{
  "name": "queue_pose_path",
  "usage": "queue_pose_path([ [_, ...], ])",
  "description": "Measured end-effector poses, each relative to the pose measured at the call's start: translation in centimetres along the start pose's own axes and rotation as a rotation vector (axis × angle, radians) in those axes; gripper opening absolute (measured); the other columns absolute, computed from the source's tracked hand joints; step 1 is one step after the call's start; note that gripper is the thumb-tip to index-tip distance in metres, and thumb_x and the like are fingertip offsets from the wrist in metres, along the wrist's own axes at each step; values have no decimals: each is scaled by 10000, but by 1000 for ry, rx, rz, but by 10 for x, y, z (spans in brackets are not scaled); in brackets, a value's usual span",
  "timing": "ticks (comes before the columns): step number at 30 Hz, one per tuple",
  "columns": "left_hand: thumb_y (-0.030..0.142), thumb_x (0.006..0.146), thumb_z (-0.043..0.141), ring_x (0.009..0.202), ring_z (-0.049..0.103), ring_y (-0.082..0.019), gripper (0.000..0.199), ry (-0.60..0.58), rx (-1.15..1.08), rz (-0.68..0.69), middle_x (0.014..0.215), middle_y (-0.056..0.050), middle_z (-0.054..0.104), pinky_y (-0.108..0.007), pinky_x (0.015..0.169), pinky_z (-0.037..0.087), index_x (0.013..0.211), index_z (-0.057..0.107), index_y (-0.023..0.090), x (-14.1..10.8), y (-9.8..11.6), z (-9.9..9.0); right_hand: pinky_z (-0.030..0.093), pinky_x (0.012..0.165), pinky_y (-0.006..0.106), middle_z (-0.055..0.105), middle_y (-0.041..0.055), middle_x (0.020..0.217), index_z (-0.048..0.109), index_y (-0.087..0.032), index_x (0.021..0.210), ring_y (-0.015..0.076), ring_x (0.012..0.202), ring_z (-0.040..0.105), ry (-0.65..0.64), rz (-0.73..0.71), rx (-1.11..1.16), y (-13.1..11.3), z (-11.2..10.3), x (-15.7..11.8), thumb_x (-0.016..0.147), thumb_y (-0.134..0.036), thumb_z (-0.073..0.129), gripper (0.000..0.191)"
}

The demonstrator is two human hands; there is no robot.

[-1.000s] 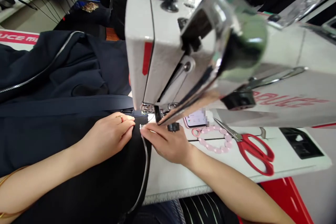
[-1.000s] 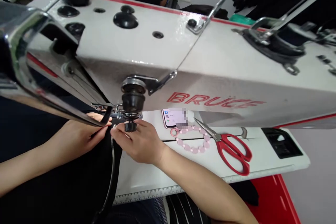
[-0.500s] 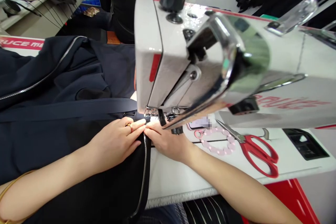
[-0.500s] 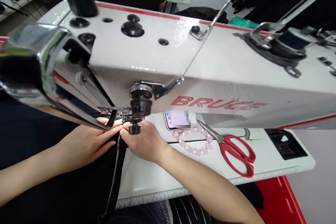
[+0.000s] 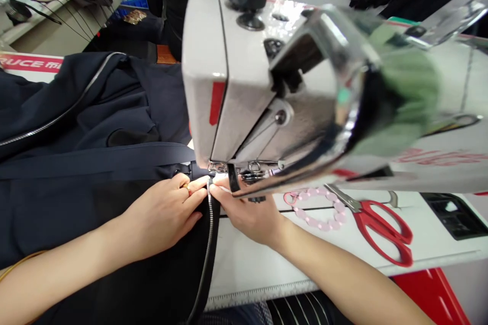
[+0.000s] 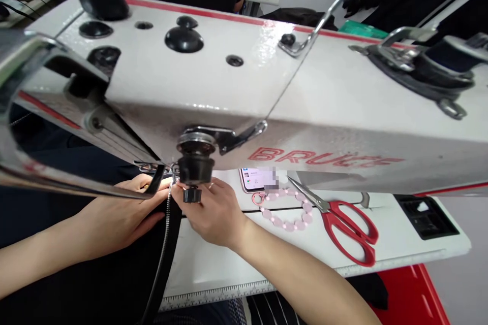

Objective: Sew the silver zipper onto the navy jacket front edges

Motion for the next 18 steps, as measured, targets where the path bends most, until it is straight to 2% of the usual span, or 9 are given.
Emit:
queue_pose_path([
  [3,285,815,467,826,524,-241,232,22,-44,-24,990,-112,592,-348,668,450,979,579,164,-1,-3,1,403,693,287,659,42,949,593,-165,968,155,822,579,-237,-19,10,-6,26,1,863,-112,396,229],
  [5,308,808,484,865,526,-252,234,30,-69,-54,1004,-124,586,-356,687,464,959,578,156,-3,-7,1,388,673,287,657,41,959,588,-165,961,156,812,574,-319,2,8,-6,33,1,865,-117,387,228],
  [10,320,779,515,875,530,-261,234,16,-87,-98,1006,-134,586,-365,682,488,922,577,146,-2,-12,3,370,678,291,656,40,976,582,-170,950,145,788,572,-347,18,-1,-6,31,1,866,-116,384,221],
  [13,315,774,523,868,534,-256,230,5,-93,-95,975,-132,592,-371,703,490,914,581,142,0,-12,3,372,736,286,659,38,983,589,-163,951,154,878,569,-311,-25,37,-8,27,2,881,-104,345,261],
  [18,312,776,524,900,536,-259,272,-12,-143,-110,994,-118,592,-366,713,490,996,562,157,0,-14,4,377,761,293,656,34,992,601,-165,922,162,901,556,-317,-47,71,-7,29,5,896,-110,314,293],
])
Point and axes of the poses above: each hand's wrist, its own x-axis towards the middle knuckle, its own z-axis out of the palm, y = z × x, the point moved 9 cm from there along x, towards the middle knuckle
